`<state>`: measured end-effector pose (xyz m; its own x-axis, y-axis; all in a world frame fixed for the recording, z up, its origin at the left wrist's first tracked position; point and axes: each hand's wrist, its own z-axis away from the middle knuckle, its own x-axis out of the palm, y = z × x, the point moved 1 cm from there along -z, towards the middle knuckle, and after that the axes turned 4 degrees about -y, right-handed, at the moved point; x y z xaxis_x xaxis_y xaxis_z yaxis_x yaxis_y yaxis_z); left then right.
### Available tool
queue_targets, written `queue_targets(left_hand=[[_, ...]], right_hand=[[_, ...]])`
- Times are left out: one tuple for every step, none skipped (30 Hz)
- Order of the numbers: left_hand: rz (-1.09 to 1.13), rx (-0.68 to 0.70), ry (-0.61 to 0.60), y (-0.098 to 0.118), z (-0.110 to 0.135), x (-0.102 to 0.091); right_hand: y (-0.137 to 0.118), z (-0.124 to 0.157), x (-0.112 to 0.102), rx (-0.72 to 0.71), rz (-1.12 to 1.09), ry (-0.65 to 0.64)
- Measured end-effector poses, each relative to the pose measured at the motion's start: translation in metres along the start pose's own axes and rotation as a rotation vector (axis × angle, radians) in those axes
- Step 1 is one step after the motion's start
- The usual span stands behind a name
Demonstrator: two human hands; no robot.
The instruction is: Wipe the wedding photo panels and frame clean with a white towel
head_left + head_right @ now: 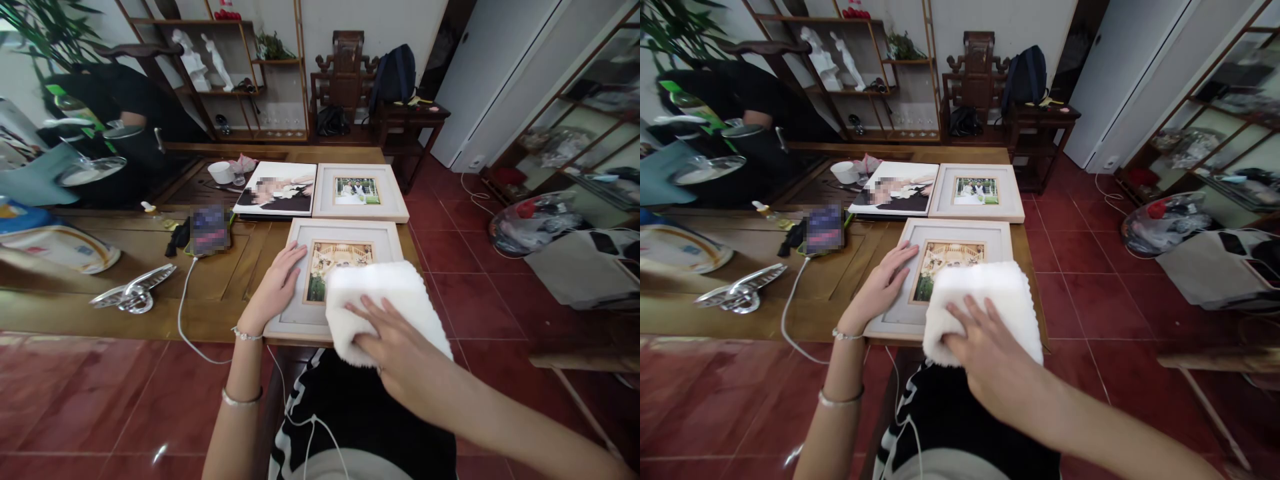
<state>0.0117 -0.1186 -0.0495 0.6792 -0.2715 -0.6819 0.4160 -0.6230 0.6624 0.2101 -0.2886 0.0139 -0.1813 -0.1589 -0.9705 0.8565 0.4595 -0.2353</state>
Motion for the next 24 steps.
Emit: queue_targets(left_hand=[[-0.001,-0.002,-0.001,0.001,0.000,0.000],[-0.002,-0.005,-0.002,0.001,0.000,-0.001],[-0.002,-0.009,-0.004,0.001,0.000,-0.001],[-0.001,-0.014,-0.007,0.002,0.000,-0.001],[0.001,-0.018,-0.009,0.002,0.000,-0.002],[0.005,-0.021,-0.010,0.002,0.000,-0.002],[0.010,-0.021,-0.011,0.002,0.000,-0.002],[0.014,-0.018,-0.012,0.002,0.000,-0.002],[0.017,-0.015,-0.013,0.001,0.000,-0.002],[0.019,-0.010,-0.013,0.001,0.001,-0.002],[0.020,-0.005,-0.014,0.001,0.001,-0.002],[0.021,-0.002,-0.016,0.001,0.001,-0.002],[0.021,0.000,-0.018,0.001,0.001,-0.002],[0.021,-0.001,-0.021,0.001,0.001,-0.002],[0.020,-0.003,-0.024,0.001,0.001,-0.003],[0.019,-0.006,-0.026,0.001,0.001,-0.003],[0.019,-0.010,-0.028,0.001,0.000,-0.003],[0.019,-0.013,-0.028,0.001,0.000,-0.003],[0.020,-0.015,-0.028,0.001,0.000,-0.003],[0.021,-0.015,-0.027,0.001,0.000,-0.003],[0.023,-0.015,-0.027,0.001,0.000,-0.004],[0.025,-0.014,-0.027,0.001,0.000,-0.003],[0.026,-0.014,-0.028,0.001,0.000,-0.003],[0.026,-0.014,-0.029,0.001,0.000,-0.003]], right_hand=[[-0.006,0.004,0.003,-0.010,-0.015,0.012],[-0.010,0.006,0.006,-0.017,-0.019,0.030],[-0.010,0.006,0.010,-0.020,-0.016,0.049],[-0.007,0.004,0.013,-0.015,-0.006,0.072],[-0.001,-0.001,0.015,-0.002,0.007,0.099],[0.009,-0.007,0.016,0.018,0.022,0.134],[0.021,-0.015,0.015,0.044,0.042,0.178],[0.036,-0.024,0.012,0.078,0.062,0.225],[0.051,-0.034,0.007,0.120,0.093,0.299],[0.066,-0.044,0.000,0.171,0.125,0.361],[0.081,-0.054,-0.007,0.220,0.155,0.420],[0.093,-0.064,-0.014,0.256,0.185,0.455],[0.103,-0.073,-0.021,0.279,0.214,0.468],[0.109,-0.081,-0.025,0.284,0.243,0.455],[0.113,-0.089,-0.028,0.274,0.272,0.425],[0.114,-0.095,-0.028,0.251,0.297,0.380],[0.112,-0.100,-0.026,0.221,0.319,0.329],[0.108,-0.103,-0.023,0.191,0.334,0.283],[0.104,-0.105,-0.019,0.168,0.341,0.243],[0.098,-0.104,-0.014,0.155,0.339,0.210],[0.092,-0.103,-0.010,0.152,0.330,0.182],[0.086,-0.099,-0.007,0.156,0.315,0.156],[0.079,-0.094,-0.004,0.156,0.299,0.135],[0.072,-0.088,-0.002,0.152,0.284,0.118]])
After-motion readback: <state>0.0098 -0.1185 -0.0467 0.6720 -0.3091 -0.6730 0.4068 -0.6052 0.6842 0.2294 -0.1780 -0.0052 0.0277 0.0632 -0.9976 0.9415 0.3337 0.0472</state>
